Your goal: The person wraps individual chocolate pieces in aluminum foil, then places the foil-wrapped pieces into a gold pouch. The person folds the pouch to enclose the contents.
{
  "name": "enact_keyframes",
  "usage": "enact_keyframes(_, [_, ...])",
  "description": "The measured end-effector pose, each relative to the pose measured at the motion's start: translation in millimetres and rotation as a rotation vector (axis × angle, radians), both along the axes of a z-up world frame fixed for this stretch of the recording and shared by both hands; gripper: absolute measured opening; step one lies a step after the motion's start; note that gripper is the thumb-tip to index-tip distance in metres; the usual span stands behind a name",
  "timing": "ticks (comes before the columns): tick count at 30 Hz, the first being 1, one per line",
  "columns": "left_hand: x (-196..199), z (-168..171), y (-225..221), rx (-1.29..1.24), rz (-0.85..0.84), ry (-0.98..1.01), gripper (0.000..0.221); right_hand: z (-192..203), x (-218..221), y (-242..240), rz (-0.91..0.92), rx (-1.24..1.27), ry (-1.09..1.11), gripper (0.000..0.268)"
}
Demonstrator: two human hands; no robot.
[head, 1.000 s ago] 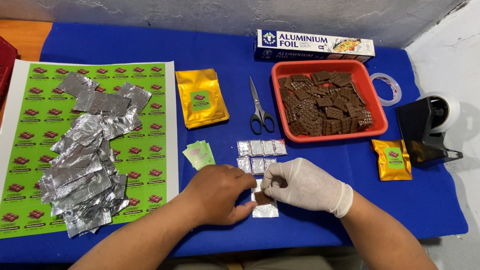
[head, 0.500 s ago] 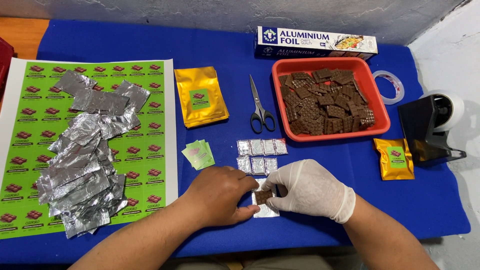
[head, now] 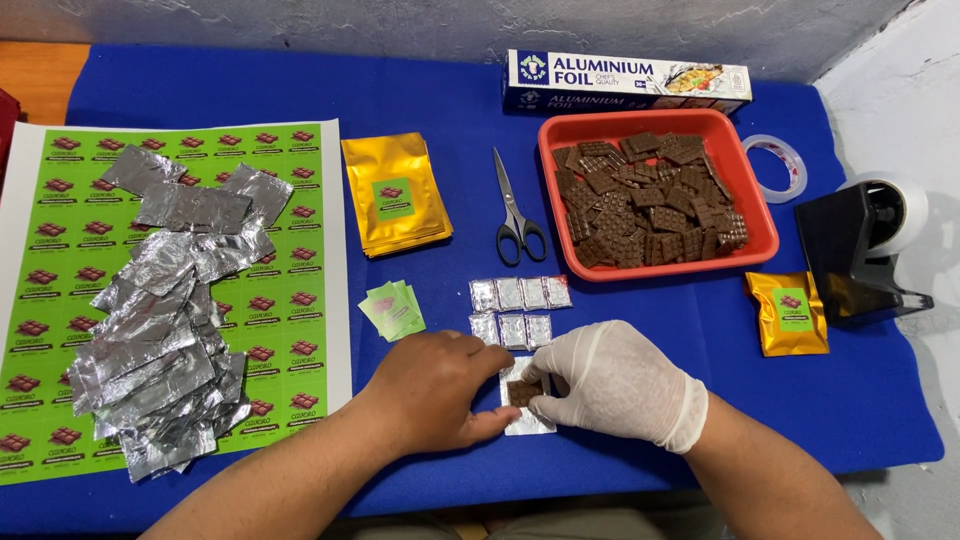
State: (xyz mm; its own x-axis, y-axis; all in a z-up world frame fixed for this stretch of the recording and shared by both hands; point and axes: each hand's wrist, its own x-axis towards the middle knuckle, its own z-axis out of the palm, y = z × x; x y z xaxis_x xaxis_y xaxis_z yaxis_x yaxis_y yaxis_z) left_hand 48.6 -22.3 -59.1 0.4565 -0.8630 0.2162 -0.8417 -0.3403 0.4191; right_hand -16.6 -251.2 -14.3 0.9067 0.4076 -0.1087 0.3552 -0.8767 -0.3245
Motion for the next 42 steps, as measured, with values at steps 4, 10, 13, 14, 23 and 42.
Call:
enact_keyframes(4, [-1.6, -6.8, -0.6, -0.091, -0.076, -0.105, 0.038, -0.9, 0.9, -0.7, 0.014, -0.046, 0.02, 0.014])
enact_keyframes(10, [-1.1, -12.1, -0.4, -0.145, -0.134, -0.129, 0.034, -3.0, 0.8, -0.5, 0.032, -0.076, 0.011, 0.018])
enact_keyframes(13, [-0.6, -10.7, -0.4, -0.126, -0.14, -0.091, 0.033, -3.9, 0.7, -1.1, 0.039, -0.08, 0.0, 0.02])
enact_keyframes(14, [-0.5, -10.2, -0.2, -0.117, -0.139, -0.086, 0.033, -3.8, 0.7, -1.0, 0.044, -0.09, 0.002, 0.021])
enact_keyframes(23, [-1.2, -6.0, 0.0, -0.125, -0.178, -0.103, 0.022, -5.2, 0.1, -0.8, 0.064, -0.135, 0.002, 0.02])
enact_keyframes(42, [-1.2, -0.8, -0.1, -0.031, -0.208, -0.096, 0.025, 26.5, 16.5, -11.2, -0.352, -0.138, 0.285, 0.018])
